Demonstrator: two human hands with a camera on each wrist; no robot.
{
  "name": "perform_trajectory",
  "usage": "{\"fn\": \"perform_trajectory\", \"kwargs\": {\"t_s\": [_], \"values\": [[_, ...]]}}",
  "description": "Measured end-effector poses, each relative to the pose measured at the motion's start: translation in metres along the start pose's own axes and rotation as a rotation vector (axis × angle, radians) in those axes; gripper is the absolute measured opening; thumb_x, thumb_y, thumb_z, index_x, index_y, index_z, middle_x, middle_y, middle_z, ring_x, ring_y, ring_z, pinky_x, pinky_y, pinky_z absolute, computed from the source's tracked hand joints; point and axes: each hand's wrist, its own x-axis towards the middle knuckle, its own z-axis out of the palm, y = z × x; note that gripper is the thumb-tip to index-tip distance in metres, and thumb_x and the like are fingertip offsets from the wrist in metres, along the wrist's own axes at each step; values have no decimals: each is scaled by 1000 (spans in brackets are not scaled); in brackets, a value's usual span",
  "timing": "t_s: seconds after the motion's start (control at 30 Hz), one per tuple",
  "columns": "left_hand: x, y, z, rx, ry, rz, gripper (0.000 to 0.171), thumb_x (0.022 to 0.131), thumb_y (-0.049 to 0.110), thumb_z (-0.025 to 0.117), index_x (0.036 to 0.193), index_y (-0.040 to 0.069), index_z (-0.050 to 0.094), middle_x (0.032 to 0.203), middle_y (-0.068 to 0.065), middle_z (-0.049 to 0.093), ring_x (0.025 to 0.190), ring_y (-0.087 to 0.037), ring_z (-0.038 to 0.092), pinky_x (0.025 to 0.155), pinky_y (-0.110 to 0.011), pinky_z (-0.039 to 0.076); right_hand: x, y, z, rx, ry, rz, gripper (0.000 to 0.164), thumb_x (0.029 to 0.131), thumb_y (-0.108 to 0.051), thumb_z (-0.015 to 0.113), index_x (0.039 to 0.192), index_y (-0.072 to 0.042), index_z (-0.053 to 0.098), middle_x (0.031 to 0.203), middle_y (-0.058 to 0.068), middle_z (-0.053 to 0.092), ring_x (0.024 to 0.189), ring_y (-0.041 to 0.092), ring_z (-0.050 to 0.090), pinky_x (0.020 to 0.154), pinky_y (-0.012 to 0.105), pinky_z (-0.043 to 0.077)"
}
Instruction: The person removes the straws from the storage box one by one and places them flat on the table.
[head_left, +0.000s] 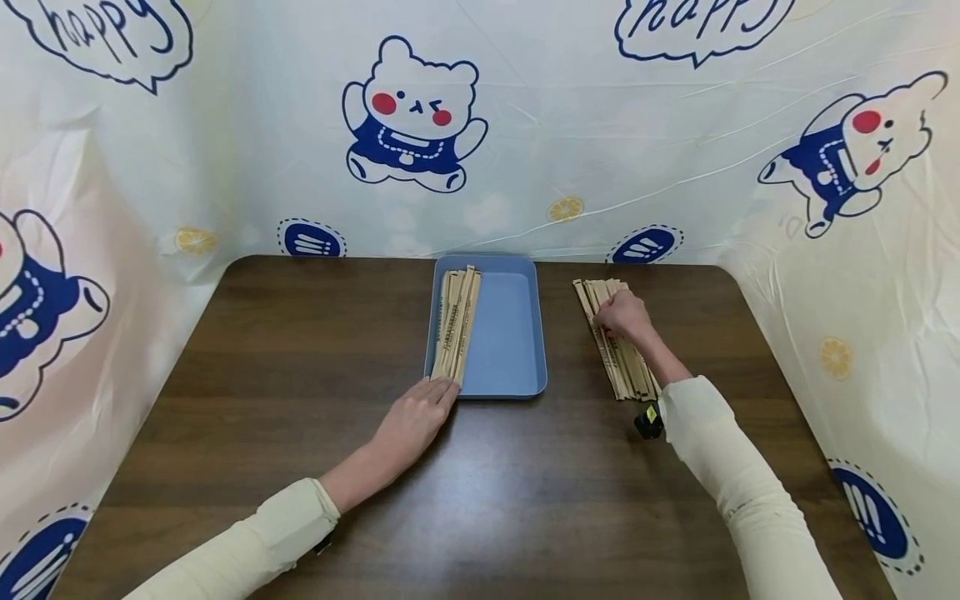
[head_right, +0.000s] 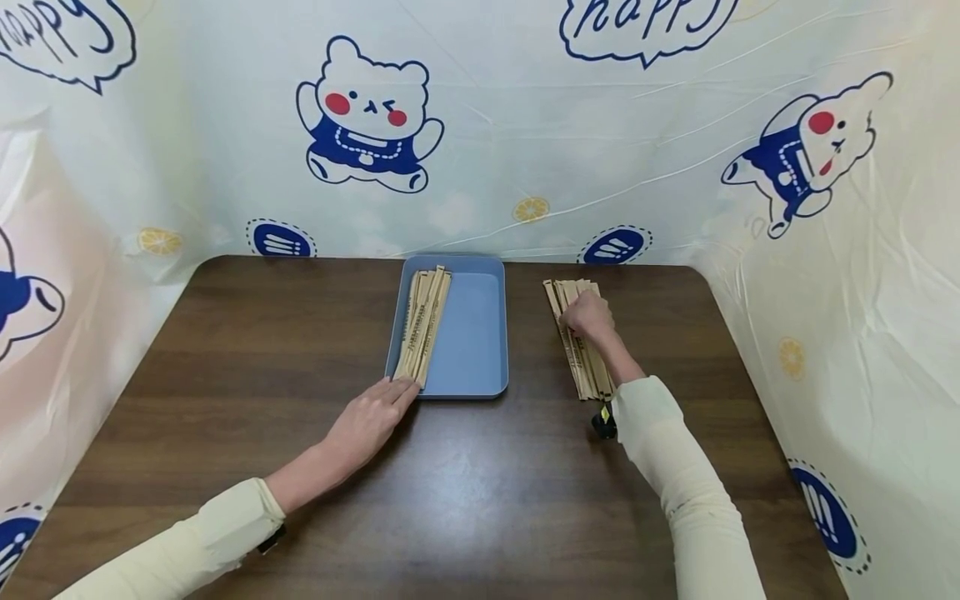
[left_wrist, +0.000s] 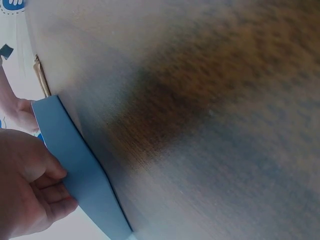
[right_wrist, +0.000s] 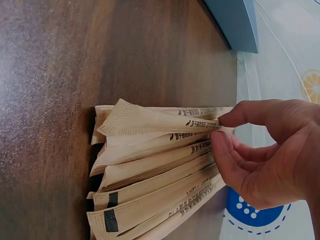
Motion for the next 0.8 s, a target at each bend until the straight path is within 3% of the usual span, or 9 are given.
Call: {"fn": "perform_trajectory", "kwargs": {"t_s": [0.27, 0.37, 0.43, 0.5, 0.63, 0.8], "values": [[0, 0, -2, 6, 0, 10, 36, 78, -5, 68, 113, -4, 61, 111, -17, 61, 105, -28, 57, 91, -40, 46, 0, -13, -1, 36, -20, -69, 33, 79, -11, 55, 50, -15, 39, 43, -4, 39, 40, 12, 35, 41, 25, 30], [0, 0, -2, 2, -2, 8, 36, 78, -5, 68, 113, -4, 61, 112, -17, 61, 106, -28, 57, 91, -40, 46, -3, -25, 1, 116, -44, -68, 28, 82, -12, 56, 57, -12, 44, 49, -3, 41, 43, 15, 44, 43, 28, 40], [0, -1, -2, 1, -7, 5, 36, 78, -5, 67, 113, -4, 61, 112, -17, 61, 106, -28, 57, 91, -40, 45, -5, -36, 1, 214, -73, -55, 17, 84, -11, 57, 69, -5, 52, 60, 2, 49, 55, 20, 54, 55, 34, 52], [0, -1, -2, 1, -9, 4, 36, 78, -5, 67, 113, -4, 61, 112, -17, 61, 106, -28, 57, 91, -40, 45, -7, -47, 3, 319, -104, -30, 9, 84, -8, 57, 86, 0, 57, 79, 10, 56, 73, 26, 61, 69, 39, 55], [0, -2, -1, 3, -8, 3, 36, 78, -5, 67, 114, -4, 61, 112, -17, 61, 106, -28, 57, 91, -40, 45, -11, -69, 7, 494, -156, -2, 27, 84, -2, 57, 109, 8, 53, 106, 21, 55, 96, 37, 59, 78, 40, 52], [-1, -2, 0, 11, 2, 6, 37, 78, -4, 68, 114, -4, 61, 112, -18, 61, 106, -28, 57, 91, -40, 45, -12, -92, 20, 554, -173, -11, 27, 85, -3, 59, 109, 8, 54, 105, 25, 59, 95, 38, 61, 74, 39, 54]]}}
